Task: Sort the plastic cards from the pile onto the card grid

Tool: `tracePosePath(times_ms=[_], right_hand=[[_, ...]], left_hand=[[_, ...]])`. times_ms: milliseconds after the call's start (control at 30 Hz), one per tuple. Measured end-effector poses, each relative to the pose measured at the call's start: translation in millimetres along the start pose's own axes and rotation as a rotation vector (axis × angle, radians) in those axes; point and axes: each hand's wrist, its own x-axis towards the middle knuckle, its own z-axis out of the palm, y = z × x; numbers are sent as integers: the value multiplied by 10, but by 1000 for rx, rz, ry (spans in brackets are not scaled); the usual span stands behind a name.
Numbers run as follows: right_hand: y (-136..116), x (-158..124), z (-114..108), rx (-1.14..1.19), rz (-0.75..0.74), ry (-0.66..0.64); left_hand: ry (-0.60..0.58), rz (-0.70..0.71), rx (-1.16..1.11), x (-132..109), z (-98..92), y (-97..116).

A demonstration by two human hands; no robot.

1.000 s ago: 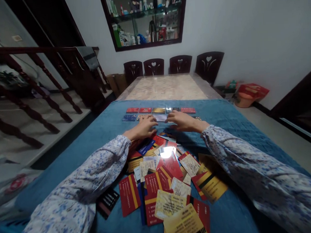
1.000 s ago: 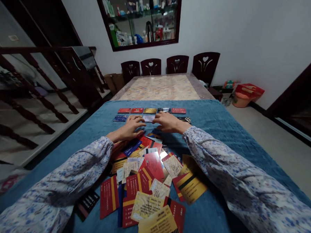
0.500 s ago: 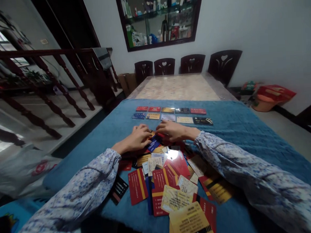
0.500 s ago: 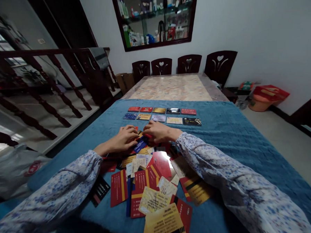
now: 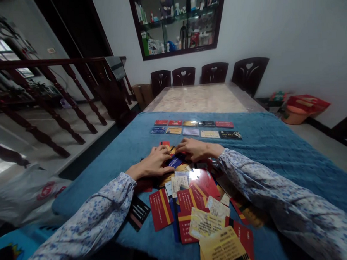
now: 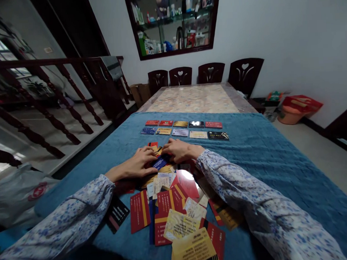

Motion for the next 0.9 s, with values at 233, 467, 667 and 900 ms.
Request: tracePosePath(times_ms=[233,467,667,900], right_hand=[[-10,-23,1,28,27,-5],[-44,-72,-34,49,105,9],[-113,-144,-86,105,189,26],[-183,-215,-147,156,201,37]], left_hand=[[22,-14,28,76,44,1],[72,-31,-5,112,94,-3],[70,-42,-9,173,112,-10],[60,4,-40,241,77,-62]])
